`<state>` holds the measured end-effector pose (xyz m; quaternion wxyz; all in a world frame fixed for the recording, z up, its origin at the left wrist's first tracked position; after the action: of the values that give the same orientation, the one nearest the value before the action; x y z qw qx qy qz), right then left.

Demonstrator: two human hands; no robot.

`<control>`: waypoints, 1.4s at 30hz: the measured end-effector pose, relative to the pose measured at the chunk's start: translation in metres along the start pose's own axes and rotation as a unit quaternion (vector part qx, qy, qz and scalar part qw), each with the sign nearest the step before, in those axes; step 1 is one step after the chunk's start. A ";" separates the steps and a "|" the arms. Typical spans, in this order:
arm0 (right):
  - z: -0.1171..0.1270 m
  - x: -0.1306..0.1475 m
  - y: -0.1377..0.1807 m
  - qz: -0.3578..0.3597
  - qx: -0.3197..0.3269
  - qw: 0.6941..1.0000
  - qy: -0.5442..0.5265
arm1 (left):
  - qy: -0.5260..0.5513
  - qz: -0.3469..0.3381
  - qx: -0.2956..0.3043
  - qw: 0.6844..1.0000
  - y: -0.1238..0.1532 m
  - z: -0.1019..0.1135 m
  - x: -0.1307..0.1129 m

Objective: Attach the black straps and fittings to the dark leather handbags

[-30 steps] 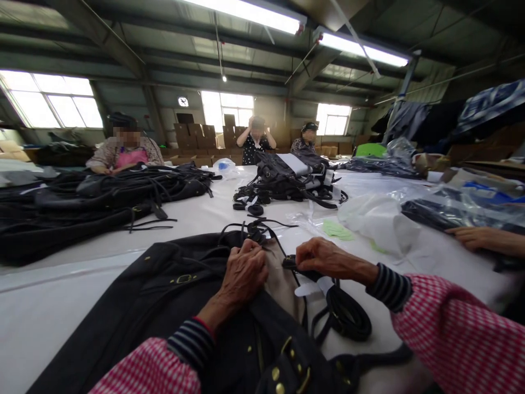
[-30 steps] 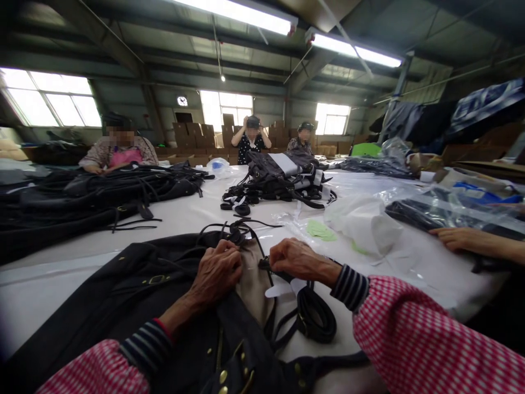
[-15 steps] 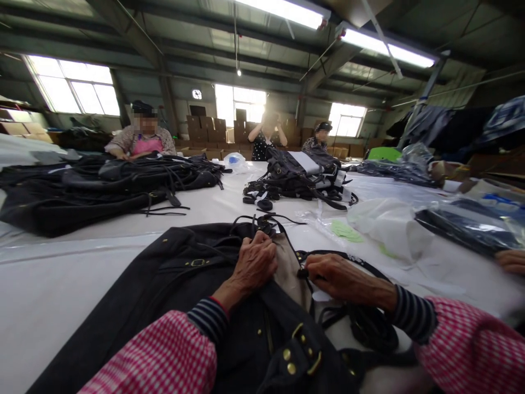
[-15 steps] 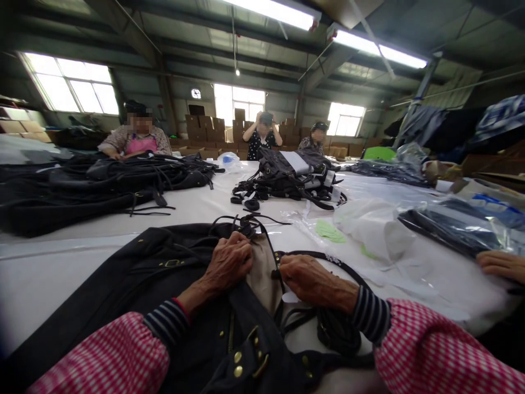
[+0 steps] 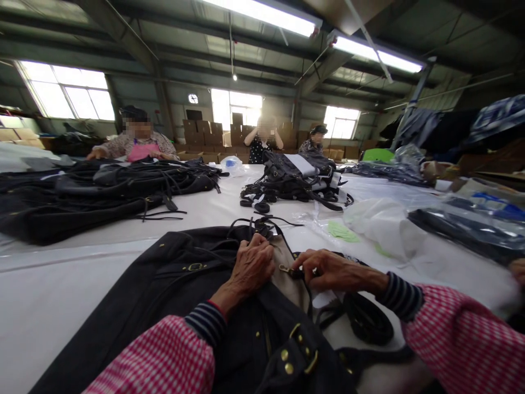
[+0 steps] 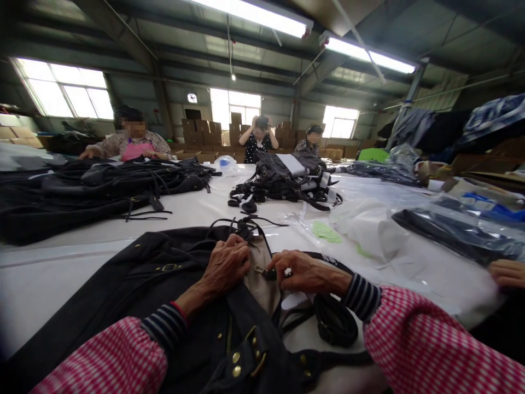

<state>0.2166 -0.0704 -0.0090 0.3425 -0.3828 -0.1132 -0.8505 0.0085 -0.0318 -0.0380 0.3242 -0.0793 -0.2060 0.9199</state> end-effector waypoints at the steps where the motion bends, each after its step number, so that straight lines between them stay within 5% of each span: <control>1: 0.004 -0.001 -0.001 -0.004 -0.016 1.000 -0.011 | 0.000 -0.001 0.000 1.000 0.000 0.000 0.000; 5: 0.023 0.000 0.001 -0.061 -0.071 0.990 0.109 | 0.004 -0.002 0.001 1.000 0.000 -0.001 0.001; 13: 0.036 -0.004 -0.008 -0.091 -0.038 0.941 0.322 | 0.007 0.002 0.010 1.000 0.000 0.000 0.001; 30: 0.041 -0.004 -0.026 -0.014 0.004 0.944 0.331 | 0.011 0.003 0.020 1.000 0.000 0.000 0.001; 36: 0.041 0.006 0.000 -0.140 -0.083 0.955 0.249 | 0.017 0.008 0.014 1.000 0.000 0.000 0.001; 42: 0.006 0.017 0.027 -0.211 -0.072 0.968 0.113 | 0.029 0.013 0.017 0.999 0.000 0.001 0.000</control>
<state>0.2301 -0.0963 0.0056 0.1375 -0.2755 -0.0908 -0.9471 0.0079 -0.0317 -0.0374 0.3193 -0.1033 -0.1799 0.9247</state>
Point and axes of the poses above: each hand's wrist, its own y-axis away from the middle knuckle, its own z-axis out of the back of the hand, x = y × z, the point moved 3 cm from there along -y, towards the middle knuckle, and after that the axes turned 4 degrees about -y, right-handed, at the moved point
